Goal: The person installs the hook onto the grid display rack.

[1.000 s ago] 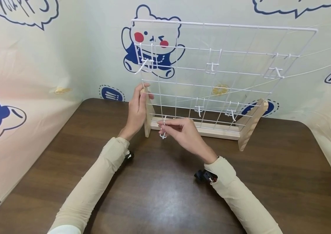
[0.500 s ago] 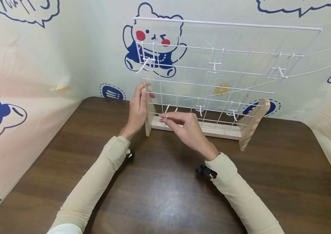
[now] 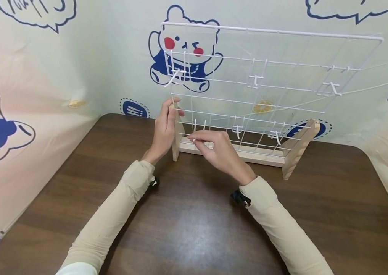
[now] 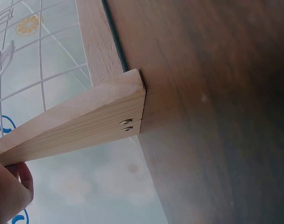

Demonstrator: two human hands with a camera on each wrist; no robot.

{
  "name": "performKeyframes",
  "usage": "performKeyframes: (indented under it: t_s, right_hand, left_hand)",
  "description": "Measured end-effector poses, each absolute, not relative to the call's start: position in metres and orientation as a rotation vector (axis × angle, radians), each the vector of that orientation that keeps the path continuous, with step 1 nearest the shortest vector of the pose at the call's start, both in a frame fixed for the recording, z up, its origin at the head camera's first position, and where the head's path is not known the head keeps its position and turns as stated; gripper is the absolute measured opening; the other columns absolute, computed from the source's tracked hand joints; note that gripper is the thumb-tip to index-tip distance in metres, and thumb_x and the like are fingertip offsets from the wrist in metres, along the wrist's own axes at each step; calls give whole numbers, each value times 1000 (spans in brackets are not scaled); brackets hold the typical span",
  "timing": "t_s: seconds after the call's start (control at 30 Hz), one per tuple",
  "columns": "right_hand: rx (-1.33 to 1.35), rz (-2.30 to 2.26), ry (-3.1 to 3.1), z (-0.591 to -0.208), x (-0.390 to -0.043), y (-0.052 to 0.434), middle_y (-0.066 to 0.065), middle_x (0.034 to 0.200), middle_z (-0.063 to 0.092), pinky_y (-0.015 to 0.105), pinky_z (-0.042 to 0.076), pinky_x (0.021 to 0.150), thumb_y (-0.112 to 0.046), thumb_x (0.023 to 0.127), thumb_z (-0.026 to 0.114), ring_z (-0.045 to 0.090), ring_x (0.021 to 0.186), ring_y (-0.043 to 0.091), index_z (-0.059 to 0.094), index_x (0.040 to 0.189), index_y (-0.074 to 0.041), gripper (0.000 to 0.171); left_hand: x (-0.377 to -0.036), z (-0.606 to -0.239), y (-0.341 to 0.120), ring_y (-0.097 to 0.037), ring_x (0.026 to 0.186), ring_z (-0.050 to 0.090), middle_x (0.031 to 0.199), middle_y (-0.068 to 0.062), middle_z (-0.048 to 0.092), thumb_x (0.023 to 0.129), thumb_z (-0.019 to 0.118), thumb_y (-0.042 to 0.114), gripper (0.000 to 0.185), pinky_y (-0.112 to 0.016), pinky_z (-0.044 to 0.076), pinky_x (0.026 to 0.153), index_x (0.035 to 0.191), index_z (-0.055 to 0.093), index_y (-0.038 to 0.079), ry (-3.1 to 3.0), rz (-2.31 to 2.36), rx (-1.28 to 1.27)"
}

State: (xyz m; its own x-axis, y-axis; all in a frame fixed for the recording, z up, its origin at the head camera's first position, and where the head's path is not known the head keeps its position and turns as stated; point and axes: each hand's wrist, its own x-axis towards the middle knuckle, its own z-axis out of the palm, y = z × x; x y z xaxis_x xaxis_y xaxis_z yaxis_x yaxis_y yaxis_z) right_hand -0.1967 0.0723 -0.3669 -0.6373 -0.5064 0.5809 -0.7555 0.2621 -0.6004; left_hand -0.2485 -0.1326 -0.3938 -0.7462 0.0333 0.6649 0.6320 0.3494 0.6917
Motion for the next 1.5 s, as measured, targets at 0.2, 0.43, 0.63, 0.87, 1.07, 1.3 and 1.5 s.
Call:
performKeyframes:
  t_s: [0.2,0.43,0.63,0.87,1.07,1.3,1.5]
  right_hand:
    - [1151,1240,-2342,-378,-200,68,5,112,74,37,51,96,-2,94,65,68,109,18,76,110,-8,20]
    - [1147,1186,-2511,-392,-201,64,10,121,70,42,46,103,5,90,62,61,121,22,75,109,0,24]
    - [1130,1278,-2513,-396,-201,64,12,125,68,40,50,98,8,90,60,61,122,22,74,112,1,27]
    - [1146,1391,-2517,-400,-199,64,14,134,61,32,56,84,11,93,54,71,99,23,68,121,3,33]
    - [1159,1362,-2507,-396,-197,67,11,142,56,33,54,75,15,90,51,72,86,22,63,132,-4,48]
    - [1147,1393,-2535,-385,-194,73,11,136,60,31,52,65,18,87,48,72,85,17,62,133,-5,54]
    - [1122,1305,-2525,-377,-191,77,10,124,66,33,48,66,16,85,49,71,79,12,63,130,-3,51]
  left_hand:
    - [-248,-395,-133,-21,100,62,108,-18,62,109,37,21,31,-36,49,83,137,47,11,-2064,-1415,-567]
    - [-249,-394,-132,-20,99,62,106,-16,63,109,36,21,31,-35,47,74,136,48,11,-2054,-1405,-564]
    - [-249,-394,-130,-20,98,62,105,-16,63,109,35,24,32,-34,46,70,136,48,11,-2047,-1400,-563]
    - [-249,-395,-131,-20,99,62,106,-16,63,109,36,22,31,-37,48,76,137,48,13,-2046,-1412,-565]
    - [-250,-394,-133,-25,98,61,104,-17,63,108,39,17,31,-38,47,73,138,48,12,-2046,-1431,-575]
    - [-250,-395,-133,-32,96,61,103,-22,63,108,39,11,31,-37,44,70,138,49,8,-2037,-1435,-567]
    - [-237,-381,-126,-37,97,60,102,-22,61,107,38,8,30,-37,44,72,134,47,0,-2050,-1435,-569]
